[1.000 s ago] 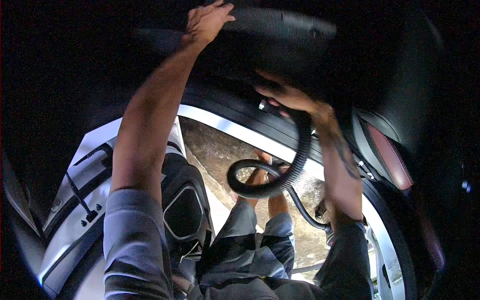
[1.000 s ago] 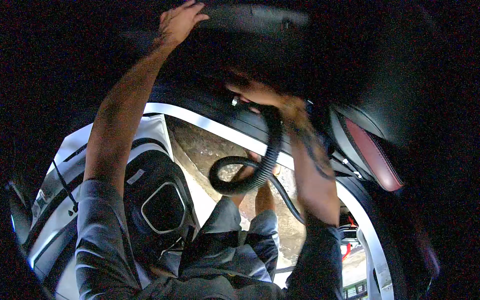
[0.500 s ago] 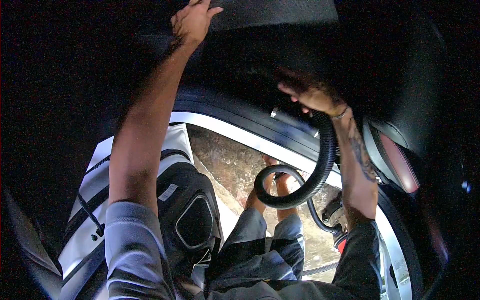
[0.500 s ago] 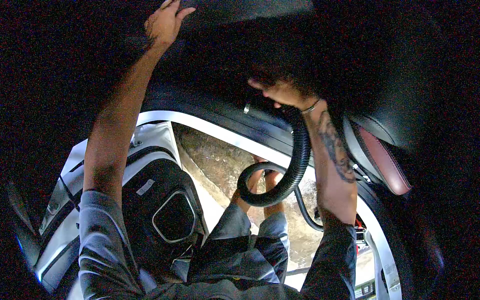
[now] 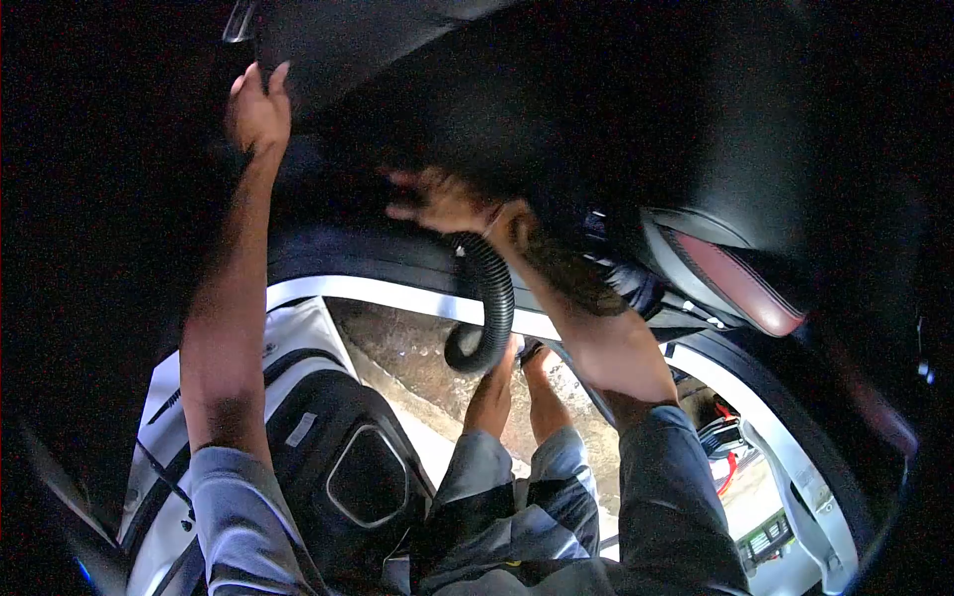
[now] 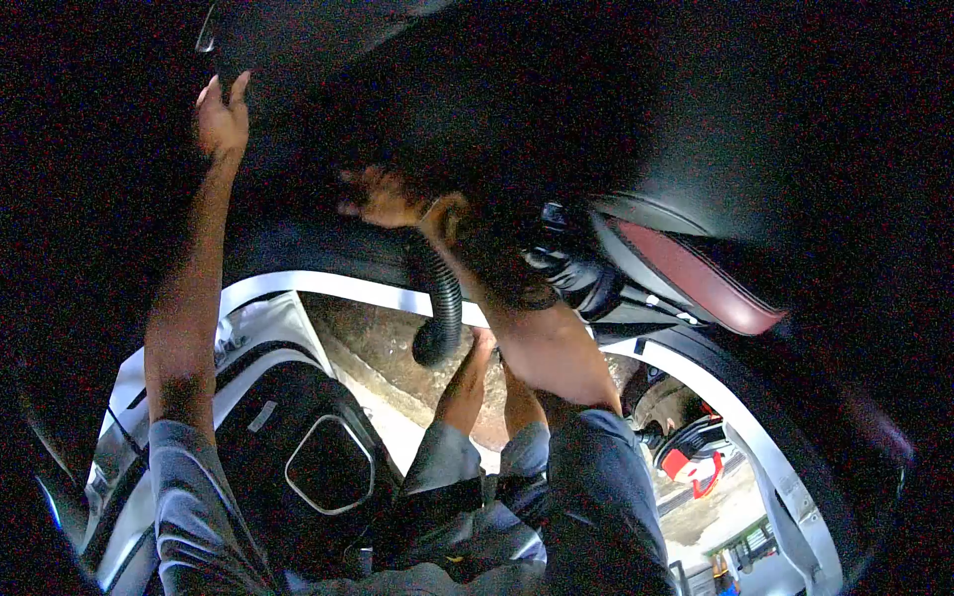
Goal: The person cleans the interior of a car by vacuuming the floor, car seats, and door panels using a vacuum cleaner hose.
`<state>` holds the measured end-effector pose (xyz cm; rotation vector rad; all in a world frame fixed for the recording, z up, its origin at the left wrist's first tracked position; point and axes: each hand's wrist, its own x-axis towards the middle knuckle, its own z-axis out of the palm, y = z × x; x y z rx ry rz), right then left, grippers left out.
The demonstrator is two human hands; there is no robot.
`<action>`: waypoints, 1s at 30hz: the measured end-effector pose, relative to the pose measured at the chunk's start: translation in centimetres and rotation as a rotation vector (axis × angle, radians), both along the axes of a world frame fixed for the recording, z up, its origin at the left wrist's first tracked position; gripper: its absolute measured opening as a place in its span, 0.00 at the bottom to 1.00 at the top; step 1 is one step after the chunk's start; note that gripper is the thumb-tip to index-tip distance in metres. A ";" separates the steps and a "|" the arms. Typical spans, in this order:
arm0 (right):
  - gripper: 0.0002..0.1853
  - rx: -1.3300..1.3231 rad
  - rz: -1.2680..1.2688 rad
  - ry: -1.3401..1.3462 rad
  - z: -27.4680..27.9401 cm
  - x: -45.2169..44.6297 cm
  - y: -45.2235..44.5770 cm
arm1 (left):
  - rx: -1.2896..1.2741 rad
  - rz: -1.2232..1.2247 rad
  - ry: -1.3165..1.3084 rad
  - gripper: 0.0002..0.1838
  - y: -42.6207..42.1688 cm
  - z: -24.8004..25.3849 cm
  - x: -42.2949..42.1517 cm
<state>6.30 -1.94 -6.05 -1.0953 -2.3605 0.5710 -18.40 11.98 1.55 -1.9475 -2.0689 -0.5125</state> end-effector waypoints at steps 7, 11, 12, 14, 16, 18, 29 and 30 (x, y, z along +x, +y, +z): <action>0.28 -0.861 -0.139 -0.098 9.4 9.4 -0.5 | -0.017 0.242 -0.160 0.25 -1.8 -4.5 -1.4; 0.23 -0.628 -0.820 -0.138 10.0 14.3 -6.9 | -0.150 0.482 -0.362 0.26 -5.9 -5.0 2.5; 0.23 -0.668 -1.004 -0.021 12.5 14.0 -7.4 | -0.153 0.486 -0.368 0.26 -6.3 -6.5 2.1; 0.16 -0.632 -0.965 -0.054 6.0 11.8 -11.7 | -0.215 0.426 -0.441 0.38 -6.7 -8.6 0.8; 0.08 -0.533 -0.703 -0.355 -0.7 10.3 -14.6 | -0.246 0.441 -0.498 0.37 -6.2 -9.5 0.1; 0.13 -0.409 -0.701 -0.409 2.0 10.6 -12.9 | -0.263 0.463 -0.537 0.37 -5.2 -10.3 -1.3; 0.31 -0.573 -0.811 -0.139 9.6 10.6 -9.2 | -0.170 0.494 -0.456 0.22 -4.5 -9.2 -0.9; 0.31 -0.589 -0.729 -0.133 9.1 9.9 -9.1 | -0.174 0.495 -0.459 0.22 -4.9 -8.9 -0.5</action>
